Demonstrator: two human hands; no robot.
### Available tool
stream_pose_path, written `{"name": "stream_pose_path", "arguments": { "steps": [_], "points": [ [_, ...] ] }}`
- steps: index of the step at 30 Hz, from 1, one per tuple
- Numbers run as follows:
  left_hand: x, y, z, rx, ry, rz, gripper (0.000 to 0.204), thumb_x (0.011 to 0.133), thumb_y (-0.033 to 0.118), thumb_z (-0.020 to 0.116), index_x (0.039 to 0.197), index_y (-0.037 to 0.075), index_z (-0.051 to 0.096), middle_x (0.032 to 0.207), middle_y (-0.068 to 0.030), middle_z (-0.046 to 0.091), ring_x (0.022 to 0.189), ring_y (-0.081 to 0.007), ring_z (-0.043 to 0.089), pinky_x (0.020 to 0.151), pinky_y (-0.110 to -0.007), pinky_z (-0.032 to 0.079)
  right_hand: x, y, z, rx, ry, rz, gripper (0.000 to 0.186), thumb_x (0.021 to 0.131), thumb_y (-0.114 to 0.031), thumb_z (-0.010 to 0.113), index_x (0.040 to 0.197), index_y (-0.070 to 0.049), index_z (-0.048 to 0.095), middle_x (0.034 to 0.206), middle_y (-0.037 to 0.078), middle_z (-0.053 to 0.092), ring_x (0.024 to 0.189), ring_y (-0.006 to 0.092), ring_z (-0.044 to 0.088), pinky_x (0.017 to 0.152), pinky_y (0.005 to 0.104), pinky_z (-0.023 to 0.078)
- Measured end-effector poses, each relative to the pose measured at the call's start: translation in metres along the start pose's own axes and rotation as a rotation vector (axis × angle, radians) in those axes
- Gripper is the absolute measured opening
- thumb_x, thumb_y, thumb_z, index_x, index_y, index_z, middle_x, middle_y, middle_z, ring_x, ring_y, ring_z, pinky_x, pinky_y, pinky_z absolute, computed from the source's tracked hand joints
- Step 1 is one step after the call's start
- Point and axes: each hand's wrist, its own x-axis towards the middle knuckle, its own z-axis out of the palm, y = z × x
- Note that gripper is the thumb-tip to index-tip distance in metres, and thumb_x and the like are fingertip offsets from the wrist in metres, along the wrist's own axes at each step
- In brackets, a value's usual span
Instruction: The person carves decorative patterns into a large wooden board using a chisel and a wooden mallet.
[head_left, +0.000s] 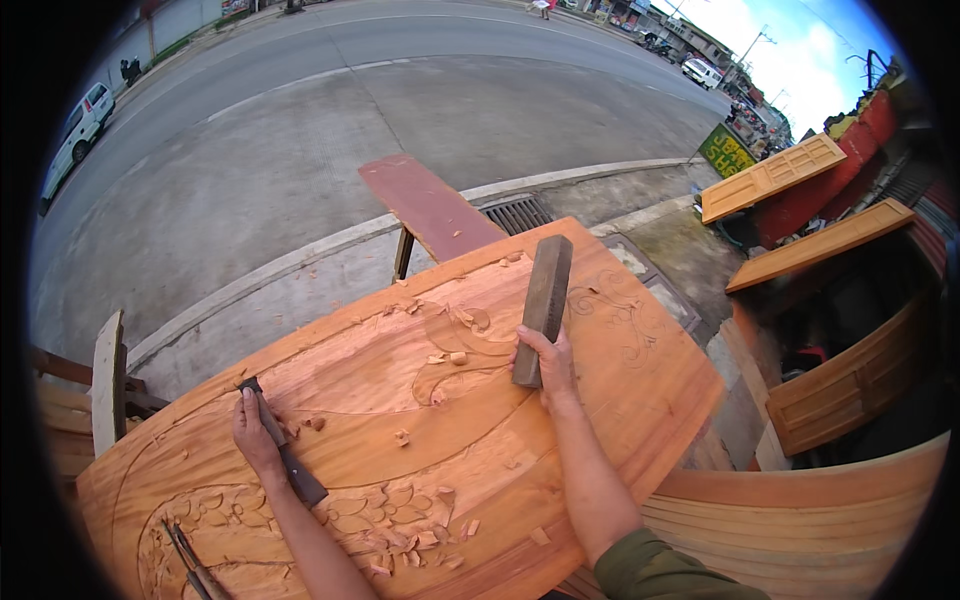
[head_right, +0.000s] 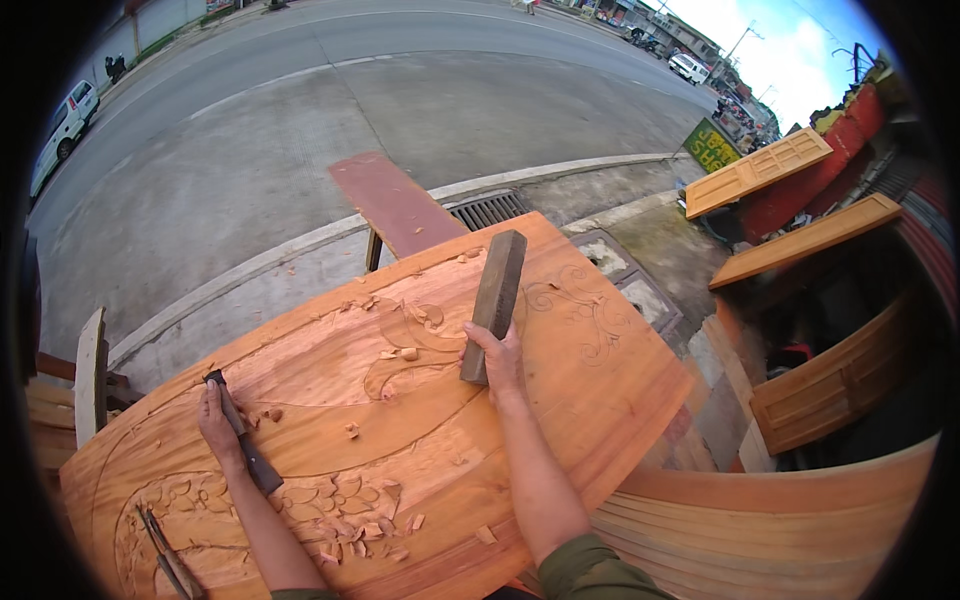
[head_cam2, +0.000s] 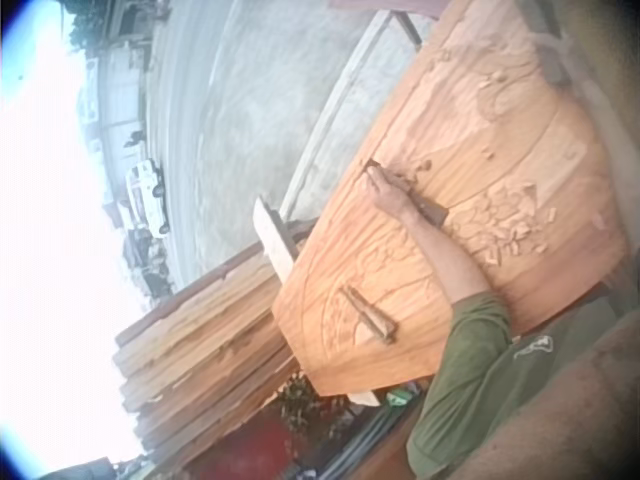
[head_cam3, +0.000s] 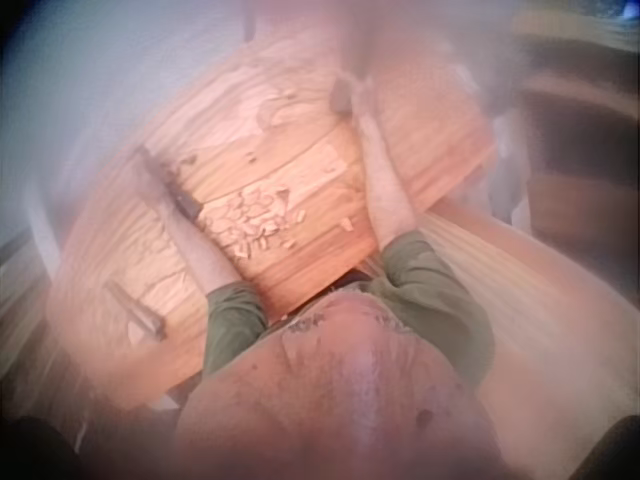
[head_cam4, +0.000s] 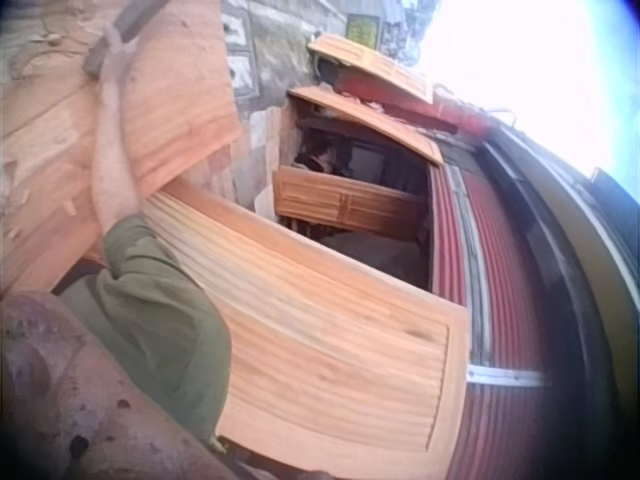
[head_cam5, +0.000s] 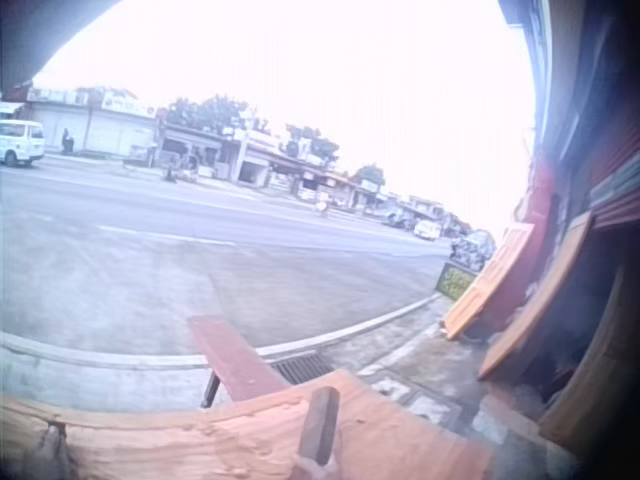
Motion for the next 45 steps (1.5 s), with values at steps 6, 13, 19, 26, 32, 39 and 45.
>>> {"name": "stream_pose_path", "arguments": {
  "steps": [6, 13, 19, 26, 32, 39, 45],
  "points": [
    [0.003, -0.003, -0.003, -0.006, 0.008, -0.01, 0.038, 0.113, 0.041, 0.058, 0.095, 0.008, 0.064, 0.069, -0.0032, 0.059, 0.049, -0.0127, 0.056, 0.043, -0.03, 0.049, 0.002, 0.001, 0.0, 0.0, 0.0, -0.007, 0.04, 0.092, -0.024, 0.082, 0.117, -0.007, 0.055, 0.086, 0.007, 0.064, 0.068, 0.0183, 0.069, 0.058, 0.0351, 0.061],
    [0.0, 0.002, -0.002, -0.008, 0.006, -0.016, 0.038, 0.113, 0.04, 0.058, 0.094, 0.008, 0.064, 0.068, -0.0036, 0.06, 0.049, -0.0132, 0.056, 0.043, -0.03, 0.05, 0.001, 0.001, 0.001, -0.009, 0.007, 0.001, 0.039, 0.093, -0.024, 0.081, 0.116, -0.007, 0.055, 0.084, 0.007, 0.064, 0.067, 0.0179, 0.068, 0.058, 0.0345, 0.061],
    [-0.001, 0.003, -0.001, -0.02, -0.011, -0.012, 0.039, 0.113, 0.04, 0.058, 0.094, 0.007, 0.063, 0.068, -0.0047, 0.06, 0.048, -0.014, 0.057, 0.042, -0.031, 0.05, 0.001, 0.0, 0.001, -0.005, 0.005, -0.007, 0.038, 0.092, -0.024, 0.081, 0.115, -0.007, 0.056, 0.084, 0.006, 0.064, 0.066, 0.0179, 0.068, 0.057, 0.0338, 0.06],
    [0.0, 0.004, -0.001, -0.022, -0.004, -0.016, 0.039, 0.112, 0.041, 0.059, 0.093, 0.007, 0.064, 0.068, -0.0045, 0.06, 0.049, -0.0135, 0.057, 0.042, -0.031, 0.05, 0.0, -0.001, 0.002, -0.006, 0.009, -0.008, 0.038, 0.092, -0.024, 0.081, 0.116, -0.008, 0.056, 0.085, 0.006, 0.064, 0.065, 0.0177, 0.068, 0.056, 0.0334, 0.06],
    [-0.002, 0.005, 0.0, 0.026, 0.014, -0.005, 0.041, 0.112, 0.042, 0.059, 0.092, 0.007, 0.064, 0.069, -0.0039, 0.061, 0.051, -0.0126, 0.058, 0.046, -0.028, 0.049, 0.0, 0.0, 0.001, -0.009, -0.002, -0.013, 0.039, 0.093, -0.024, 0.081, 0.117, -0.008, 0.055, 0.085, 0.006, 0.064, 0.065, 0.0173, 0.068, 0.056, 0.0332, 0.06],
    [-0.004, 0.009, 0.002, -0.011, 0.0, -0.019, 0.041, 0.112, 0.043, 0.059, 0.093, 0.008, 0.064, 0.069, -0.0038, 0.061, 0.05, -0.012, 0.057, 0.046, -0.028, 0.049, 0.001, -0.001, 0.001, -0.005, -0.012, -0.007, 0.04, 0.093, -0.025, 0.081, 0.117, -0.007, 0.055, 0.086, 0.007, 0.064, 0.066, 0.0176, 0.068, 0.058, 0.0337, 0.061],
    [-0.001, 0.004, -0.001, -0.003, -0.016, -0.011, 0.041, 0.113, 0.044, 0.058, 0.093, 0.009, 0.064, 0.068, -0.0023, 0.06, 0.05, -0.011, 0.057, 0.046, -0.027, 0.048, 0.002, 0.001, 0.0, -0.006, -0.008, -0.012, 0.041, 0.092, -0.025, 0.082, 0.117, -0.007, 0.055, 0.086, 0.007, 0.064, 0.066, 0.0181, 0.068, 0.058, 0.0341, 0.061]
  ]
}}
